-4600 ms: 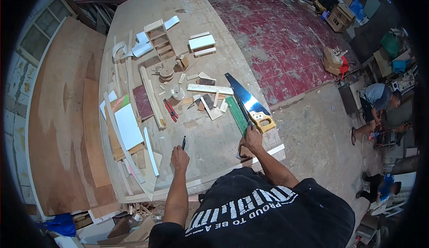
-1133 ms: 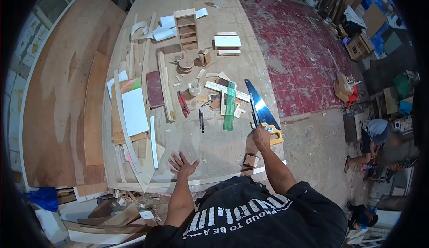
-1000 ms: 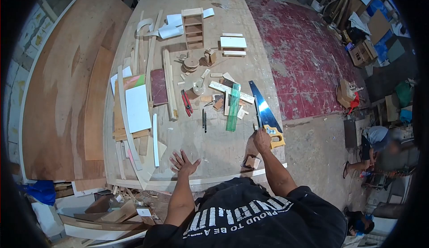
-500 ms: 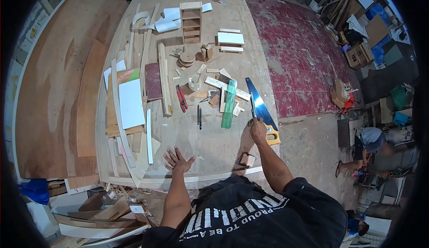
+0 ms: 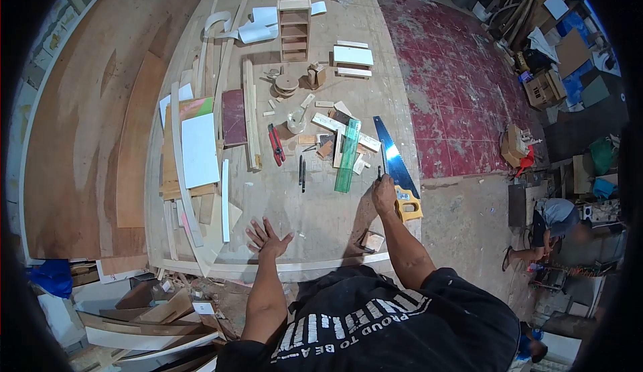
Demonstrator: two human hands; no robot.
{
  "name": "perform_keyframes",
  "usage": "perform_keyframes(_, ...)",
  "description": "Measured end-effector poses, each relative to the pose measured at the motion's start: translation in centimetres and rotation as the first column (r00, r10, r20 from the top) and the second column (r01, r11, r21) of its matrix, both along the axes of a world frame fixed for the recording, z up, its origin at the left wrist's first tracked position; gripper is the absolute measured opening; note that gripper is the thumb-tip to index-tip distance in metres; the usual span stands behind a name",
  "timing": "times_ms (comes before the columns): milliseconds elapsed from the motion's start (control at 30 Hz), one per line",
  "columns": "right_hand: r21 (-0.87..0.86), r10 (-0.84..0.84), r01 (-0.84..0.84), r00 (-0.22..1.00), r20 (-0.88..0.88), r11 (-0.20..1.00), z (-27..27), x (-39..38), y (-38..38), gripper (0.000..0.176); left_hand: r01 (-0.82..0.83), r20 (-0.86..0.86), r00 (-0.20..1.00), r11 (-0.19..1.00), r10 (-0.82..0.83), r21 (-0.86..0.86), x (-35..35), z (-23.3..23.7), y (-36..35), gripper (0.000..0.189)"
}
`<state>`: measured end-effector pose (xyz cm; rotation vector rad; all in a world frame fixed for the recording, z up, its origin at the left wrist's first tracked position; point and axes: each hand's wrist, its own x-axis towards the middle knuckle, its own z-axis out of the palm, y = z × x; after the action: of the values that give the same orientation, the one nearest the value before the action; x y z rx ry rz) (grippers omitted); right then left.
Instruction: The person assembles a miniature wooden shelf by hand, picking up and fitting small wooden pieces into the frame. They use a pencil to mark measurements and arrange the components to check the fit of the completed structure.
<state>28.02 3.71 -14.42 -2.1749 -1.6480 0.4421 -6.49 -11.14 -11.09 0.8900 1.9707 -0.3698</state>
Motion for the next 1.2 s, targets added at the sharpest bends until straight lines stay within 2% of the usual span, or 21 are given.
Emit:
perform_keyframes(233, -0.089, -0.026, 0.029, 0.999, 0.039, 0.996, 0.4, -0.2, 1.4, 0.02, 0.02, -0.026, 0.999, 1.0, -0.02, -0.02, 0.0, -0.1, 0.0, 0.126)
perform_keyframes(300, -0.05, -0.009, 0.011, 0.999, 0.037, 0.999, 0.1, 0.1, 2.1, 0.022, 0.009, -0.006, 1.0, 1.0, -0.009, -0.005, 0.0, -0.2, 0.0, 0.125)
perform_keyframes(367, -0.189, 0.048, -0.047, 0.999, 0.002, 0.981, 0.2, 0.4, 2.9, 0.024, 0.007, -0.013, 1.0, 1.0, -0.007, -0.011, 0.0, -0.4, 0.0, 0.124)
perform_keyframes(600, -0.195, 0.013, -0.012, 1.0, 0.0, 0.981, -2.0, 0.5, 3.2, 0.029, 0.027, -0.005, 1.0, 1.0, -0.027, -0.011, -0.1, -0.3, -0.1, 0.126)
perform_keyframes(667, -0.092, 0.025, -0.017, 0.996, 0.084, 0.996, -2.5, 0.0, 2.9, 0.032, 0.018, -0.003, 1.0, 1.0, -0.018, -0.004, -0.2, -0.5, -0.1, 0.126)
perform_keyframes(767, -0.102, 0.139, -0.131, 0.988, 0.067, 0.986, -3.8, 0.6, 2.9, 0.034, 0.008, -0.003, 1.0, 1.0, -0.009, -0.006, -0.4, -0.3, -0.2, 0.126)
perform_keyframes(833, -0.174, 0.099, -0.088, 0.993, 0.058, 0.981, -1.6, -0.6, 3.1, 0.031, 0.019, 0.001, 1.0, 1.0, -0.019, -0.01, -0.3, -0.3, -0.2, 0.126)
perform_keyframes(900, -0.001, -0.004, 0.004, 0.991, 0.136, 1.0, -0.2, -1.7, 3.1, 0.024, 0.015, 0.008, 1.0, 1.0, -0.015, 0.001, -0.4, -0.5, -0.2, 0.126)
perform_keyframes(967, 0.025, -0.034, 0.031, 0.988, 0.149, 0.999, 2.7, -3.3, 3.1, 0.02, 0.012, 0.01, 1.0, 1.0, -0.012, 0.003, -0.4, -0.4, -0.2, 0.126)
perform_keyframes(1033, 0.036, -0.046, 0.046, 0.999, -0.017, 0.998, 4.1, -4.6, 3.1, 0.022, 0.004, 0.017, 1.0, 1.0, -0.004, 0.006, -0.4, -0.3, -0.2, 0.126)
perform_keyframes(1067, 0.136, 0.088, -0.075, 0.992, -0.092, 0.988, 3.1, -5.2, 3.1, 0.02, 0.008, 0.017, 1.0, 1.0, -0.008, 0.006, -0.3, -0.3, -0.1, 0.126)
perform_keyframes(1100, 0.09, 0.144, -0.133, 0.981, -0.134, 0.987, 2.8, -6.6, 3.1, 0.015, 0.011, 0.015, 1.0, 1.0, -0.011, 0.007, -0.3, -0.3, -0.1, 0.125)
perform_keyframes(1167, 0.021, 0.316, -0.321, 0.917, -0.243, 0.947, 2.9, -9.5, 2.2, 0.017, 0.011, 0.017, 1.0, 1.0, -0.011, 0.005, -0.4, -0.3, -0.1, 0.125)
perform_keyframes(1200, -0.026, 0.339, -0.359, 0.9, -0.274, 0.933, 0.6, -10.5, 2.4, 0.02, 0.02, 0.018, 1.0, 1.0, -0.02, 0.002, -0.5, -0.3, -0.1, 0.125)
